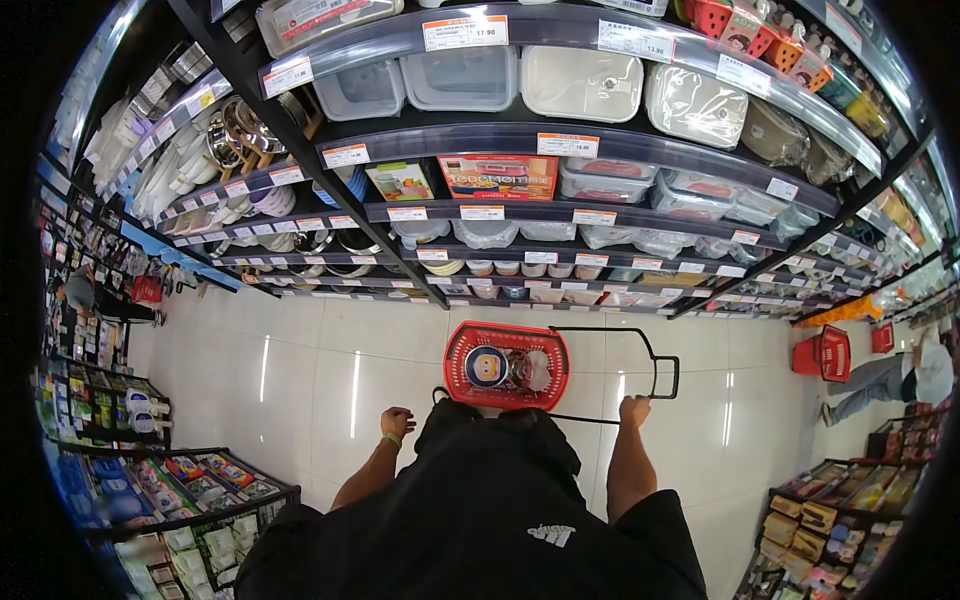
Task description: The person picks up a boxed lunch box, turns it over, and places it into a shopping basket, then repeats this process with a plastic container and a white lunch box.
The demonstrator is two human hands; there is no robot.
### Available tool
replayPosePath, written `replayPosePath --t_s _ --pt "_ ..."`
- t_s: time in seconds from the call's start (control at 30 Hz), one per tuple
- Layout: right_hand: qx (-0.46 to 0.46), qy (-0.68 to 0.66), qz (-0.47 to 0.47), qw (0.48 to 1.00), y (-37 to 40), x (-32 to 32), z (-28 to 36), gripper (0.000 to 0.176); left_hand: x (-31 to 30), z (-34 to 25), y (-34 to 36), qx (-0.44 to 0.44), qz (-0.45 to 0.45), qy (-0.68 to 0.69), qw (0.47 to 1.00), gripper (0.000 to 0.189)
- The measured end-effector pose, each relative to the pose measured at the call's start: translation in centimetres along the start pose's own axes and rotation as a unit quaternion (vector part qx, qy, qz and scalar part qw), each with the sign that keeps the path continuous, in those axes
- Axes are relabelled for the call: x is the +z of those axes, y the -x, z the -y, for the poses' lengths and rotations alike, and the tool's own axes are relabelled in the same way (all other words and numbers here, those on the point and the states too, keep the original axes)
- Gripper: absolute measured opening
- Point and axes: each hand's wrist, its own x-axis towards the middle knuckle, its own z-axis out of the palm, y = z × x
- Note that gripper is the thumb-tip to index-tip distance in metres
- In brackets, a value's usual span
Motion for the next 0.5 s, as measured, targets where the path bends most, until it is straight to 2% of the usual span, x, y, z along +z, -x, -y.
replayPosePath --t_s 0.03,0.1,0.23,0.3,0.5 --pt "-0.019 -0.022 -0.009 1.0 0.7 1.0 -0.7 0.032 0.5 -0.4 -0.3 0.008 0.007 -0.003 1.0 0.018" --pt "-0.023 -0.015 0.041 0.999 1.2 3.2 -2.6 0.034 1.3 -1.0 -0.6 0.016 0.012 -0.006 1.0 0.019" --pt "0.006 -0.053 0.081 0.995 6.3 4.4 -1.8 0.029 2.5 -2.4 -0.7 0.035 0.003 0.023 0.999 0.016" --pt "0.016 -0.03 0.118 0.992 7.9 4.7 -1.5 0.032 2.6 -2.9 -0.7 0.026 0.024 0.009 0.999 0.019" --pt "-0.033 -0.015 0.167 0.985 9.9 5.3 -0.6 0.029 2.3 -2.9 -0.6 0.026 0.016 -0.004 1.0 0.019"
